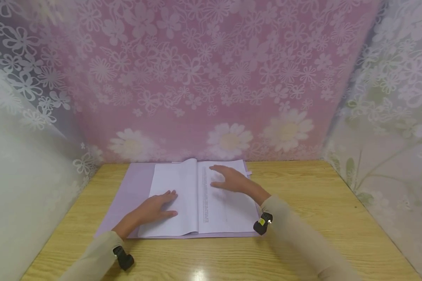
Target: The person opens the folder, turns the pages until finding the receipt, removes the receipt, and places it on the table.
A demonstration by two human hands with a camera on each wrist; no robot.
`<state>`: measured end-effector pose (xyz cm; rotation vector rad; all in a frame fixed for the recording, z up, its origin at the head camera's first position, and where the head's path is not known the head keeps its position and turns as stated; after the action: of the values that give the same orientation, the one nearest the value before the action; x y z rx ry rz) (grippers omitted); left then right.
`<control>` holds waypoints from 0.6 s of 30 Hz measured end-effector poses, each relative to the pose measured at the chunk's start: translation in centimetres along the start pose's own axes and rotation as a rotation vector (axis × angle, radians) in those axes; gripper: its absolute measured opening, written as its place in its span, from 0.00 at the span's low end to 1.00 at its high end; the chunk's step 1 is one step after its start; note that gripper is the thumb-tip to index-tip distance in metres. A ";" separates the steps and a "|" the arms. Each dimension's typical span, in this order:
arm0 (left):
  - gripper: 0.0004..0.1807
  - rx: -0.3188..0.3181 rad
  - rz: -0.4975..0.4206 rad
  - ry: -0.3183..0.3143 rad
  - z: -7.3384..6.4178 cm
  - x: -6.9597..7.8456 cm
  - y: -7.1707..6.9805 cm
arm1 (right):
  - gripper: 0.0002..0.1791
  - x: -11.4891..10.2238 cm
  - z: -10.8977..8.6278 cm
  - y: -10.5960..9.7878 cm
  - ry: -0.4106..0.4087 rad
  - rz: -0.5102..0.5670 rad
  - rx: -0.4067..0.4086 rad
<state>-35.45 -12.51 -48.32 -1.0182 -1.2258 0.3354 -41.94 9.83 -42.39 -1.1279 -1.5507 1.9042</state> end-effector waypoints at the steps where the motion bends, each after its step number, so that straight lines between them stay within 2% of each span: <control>1: 0.38 -0.001 0.001 0.000 0.0 0.0 0.0 | 0.39 1.0 0.1 -0.4 0.022 0.006 0.011; 5: 0.38 -0.002 -0.002 0.005 -0.1 0.1 -0.1 | 0.41 5.0 0.0 -1.3 0.106 0.015 0.040; 8: 0.38 -0.005 -0.002 0.006 -0.1 0.1 -0.1 | 0.41 7.3 -0.2 -1.6 0.137 0.022 0.063; 14: 0.38 -0.005 -0.008 0.014 0.0 0.2 -0.1 | 0.38 9.9 -0.5 -1.7 0.153 0.046 0.078; 18: 0.38 -0.003 -0.009 0.011 0.0 0.2 -0.1 | 0.41 11.5 -0.4 -1.0 0.193 0.021 0.060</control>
<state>-35.43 -12.40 -48.16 -1.0155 -1.2212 0.3208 -48.42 19.05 -45.12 -1.2652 -1.3739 1.7835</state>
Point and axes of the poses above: each hand's wrist, its own z-axis towards the middle knuckle, its own y-axis out of the palm, x = y × z, the point moved 10 cm from there along z, towards the middle knuckle, and after that the axes turned 12 degrees about -z, right-handed, at the moved point
